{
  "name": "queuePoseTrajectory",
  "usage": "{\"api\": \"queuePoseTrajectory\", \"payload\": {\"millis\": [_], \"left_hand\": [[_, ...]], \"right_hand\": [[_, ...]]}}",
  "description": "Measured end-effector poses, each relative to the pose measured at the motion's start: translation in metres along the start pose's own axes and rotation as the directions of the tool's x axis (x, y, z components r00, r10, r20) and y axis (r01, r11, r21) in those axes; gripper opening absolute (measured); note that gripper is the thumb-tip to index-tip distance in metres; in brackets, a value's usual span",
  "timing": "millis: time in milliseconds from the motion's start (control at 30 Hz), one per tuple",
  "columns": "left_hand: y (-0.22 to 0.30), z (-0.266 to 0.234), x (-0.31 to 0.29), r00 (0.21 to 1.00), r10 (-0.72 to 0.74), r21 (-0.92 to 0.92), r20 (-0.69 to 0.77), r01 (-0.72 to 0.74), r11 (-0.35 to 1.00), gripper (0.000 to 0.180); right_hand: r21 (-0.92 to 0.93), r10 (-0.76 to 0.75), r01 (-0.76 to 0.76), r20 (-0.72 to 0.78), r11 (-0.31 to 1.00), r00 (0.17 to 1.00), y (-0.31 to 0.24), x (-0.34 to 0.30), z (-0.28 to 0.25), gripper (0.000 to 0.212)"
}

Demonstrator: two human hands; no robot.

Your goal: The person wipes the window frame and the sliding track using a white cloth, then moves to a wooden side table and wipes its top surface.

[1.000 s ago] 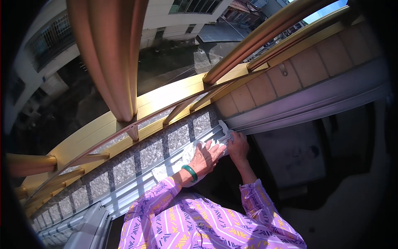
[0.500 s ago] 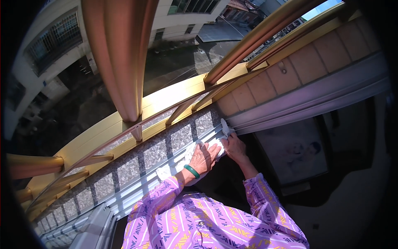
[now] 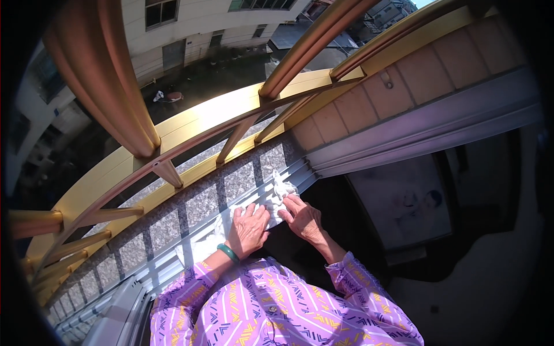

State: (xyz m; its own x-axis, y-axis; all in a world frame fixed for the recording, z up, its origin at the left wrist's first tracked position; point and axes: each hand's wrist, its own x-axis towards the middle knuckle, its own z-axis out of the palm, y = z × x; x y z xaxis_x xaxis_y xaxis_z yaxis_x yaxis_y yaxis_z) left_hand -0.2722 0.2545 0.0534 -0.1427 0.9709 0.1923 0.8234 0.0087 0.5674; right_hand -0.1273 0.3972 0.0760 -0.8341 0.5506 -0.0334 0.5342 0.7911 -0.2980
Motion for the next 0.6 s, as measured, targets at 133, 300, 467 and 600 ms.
{"api": "queuePoseTrajectory", "payload": {"millis": [133,300,467,600], "left_hand": [[0.006,0.027,0.032,0.997,0.062,0.129,0.05,-0.068,0.989,0.056],[0.004,0.041,0.036,0.991,0.097,0.166,-0.092,-0.081,0.983,0.059],[-0.008,-0.004,-0.006,1.0,0.017,-0.087,0.006,-0.016,0.996,0.047],[-0.028,-0.042,-0.069,0.991,-0.107,-0.312,-0.08,0.077,0.947,0.034]], "right_hand": [[-0.085,0.108,-0.105,0.04,0.991,0.993,0.027,0.006,-0.01,0.037],[-0.052,0.052,-0.057,-0.077,0.997,0.996,0.041,0.019,-0.012,0.025],[-0.084,-0.041,0.024,-0.213,0.996,0.976,-0.004,0.008,0.027,0.028],[-0.036,-0.029,0.027,-0.043,0.999,0.999,-0.087,-0.006,0.036,0.03]]}}
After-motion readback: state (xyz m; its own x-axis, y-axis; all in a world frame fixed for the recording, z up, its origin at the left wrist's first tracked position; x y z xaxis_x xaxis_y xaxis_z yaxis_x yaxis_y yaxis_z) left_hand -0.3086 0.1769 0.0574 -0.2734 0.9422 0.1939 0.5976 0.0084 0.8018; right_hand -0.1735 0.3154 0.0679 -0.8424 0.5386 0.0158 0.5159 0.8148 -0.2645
